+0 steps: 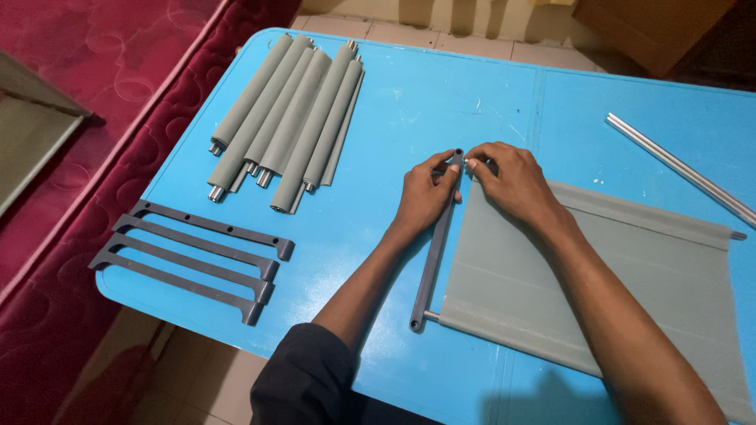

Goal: The person assembles a pleated window blind by inserting metal rods into the fabric channels and attaching a plastic bracket to secure the assembly. The person handles the fabric, rods, and bracket by hand on a blue table.

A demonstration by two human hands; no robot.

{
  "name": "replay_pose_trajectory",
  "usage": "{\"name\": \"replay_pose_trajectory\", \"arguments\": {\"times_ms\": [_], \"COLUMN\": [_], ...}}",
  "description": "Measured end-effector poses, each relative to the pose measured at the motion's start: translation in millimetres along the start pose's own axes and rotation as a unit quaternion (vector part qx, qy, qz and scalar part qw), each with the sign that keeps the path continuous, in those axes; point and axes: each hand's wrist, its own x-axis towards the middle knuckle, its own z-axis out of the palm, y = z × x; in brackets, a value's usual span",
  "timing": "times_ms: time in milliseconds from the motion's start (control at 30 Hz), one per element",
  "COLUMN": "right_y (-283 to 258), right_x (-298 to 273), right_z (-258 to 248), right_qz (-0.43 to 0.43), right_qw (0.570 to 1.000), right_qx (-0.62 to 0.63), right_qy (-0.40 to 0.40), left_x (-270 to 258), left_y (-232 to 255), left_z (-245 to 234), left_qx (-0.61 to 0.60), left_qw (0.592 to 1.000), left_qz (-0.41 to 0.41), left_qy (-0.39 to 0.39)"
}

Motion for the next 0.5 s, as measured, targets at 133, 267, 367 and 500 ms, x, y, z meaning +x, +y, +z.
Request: {"name": "replay_pose_trajectory", "arguments": {"times_ms": [133, 267, 367, 500], "right_y": [1, 4, 3, 1], "right_x": [0, -2, -3, -4], "right_z": [4, 6, 6, 7], "right_qz": [0.027, -0.026, -0.034, -0.016], "right_qw": [0.999, 0.999, 0.998, 0.999], "right_qx": [0.007, 0.029, 0.037, 0.035], "right_qy": [-0.016, 0.016, 0.027, 0.026], "left_x": [1, 5, 9, 11], "left_y": [-4, -13, -18, -21], "left_z": [0, -1, -4, -9], "left_qx": [0.002, -0.038, -0.076, -0.118], "left_qw": [1.000, 0.999, 0.997, 0.991], "left_qz": [-0.002, 0.007, 0.016, 0.013], "left_qy": [-0.003, -0.005, -0.020, -0.056]}}
